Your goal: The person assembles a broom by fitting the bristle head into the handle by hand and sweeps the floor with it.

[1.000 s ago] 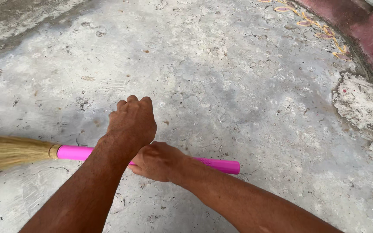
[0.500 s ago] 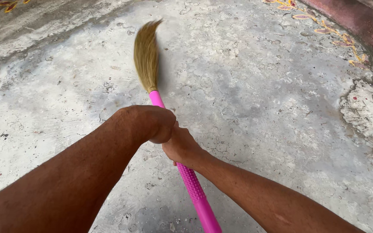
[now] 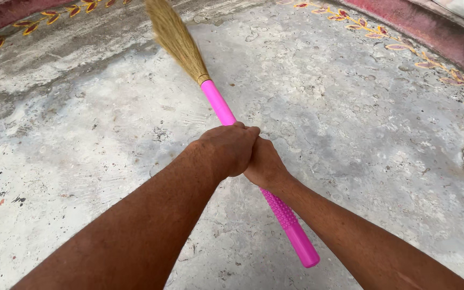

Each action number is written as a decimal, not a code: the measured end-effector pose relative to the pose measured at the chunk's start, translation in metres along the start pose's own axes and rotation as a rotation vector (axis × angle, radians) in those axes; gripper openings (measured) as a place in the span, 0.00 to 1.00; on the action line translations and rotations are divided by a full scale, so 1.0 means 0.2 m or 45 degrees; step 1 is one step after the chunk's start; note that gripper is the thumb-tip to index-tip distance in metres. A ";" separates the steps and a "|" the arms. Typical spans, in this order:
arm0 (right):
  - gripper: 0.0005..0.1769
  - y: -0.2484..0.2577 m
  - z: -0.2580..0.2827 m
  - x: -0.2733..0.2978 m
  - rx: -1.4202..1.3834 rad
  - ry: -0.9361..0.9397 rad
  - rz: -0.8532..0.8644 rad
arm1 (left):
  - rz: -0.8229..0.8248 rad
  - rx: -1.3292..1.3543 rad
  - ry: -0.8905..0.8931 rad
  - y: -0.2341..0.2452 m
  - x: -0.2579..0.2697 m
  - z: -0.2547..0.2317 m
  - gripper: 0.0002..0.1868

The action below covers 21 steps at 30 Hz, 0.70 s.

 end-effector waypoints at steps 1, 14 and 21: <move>0.23 -0.01 -0.03 -0.08 -0.100 0.173 -0.212 | 0.030 -0.042 -0.029 0.01 -0.05 0.02 0.25; 0.31 -0.42 0.05 -0.82 -0.224 -0.168 0.138 | 0.075 0.287 0.139 -0.03 -0.22 0.73 0.33; 0.18 -0.42 0.39 -0.93 -0.026 -0.203 0.132 | 0.048 0.282 0.222 0.05 -0.33 1.03 0.24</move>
Point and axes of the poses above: each hand's wrist, its own x-axis away from the middle knuckle, its own y-axis out of the back of the hand, z = x × y, the point moved 2 cm from there along -x, towards the middle knuckle, and after that the axes turned 3 degrees about y, right-handed, at the moved point
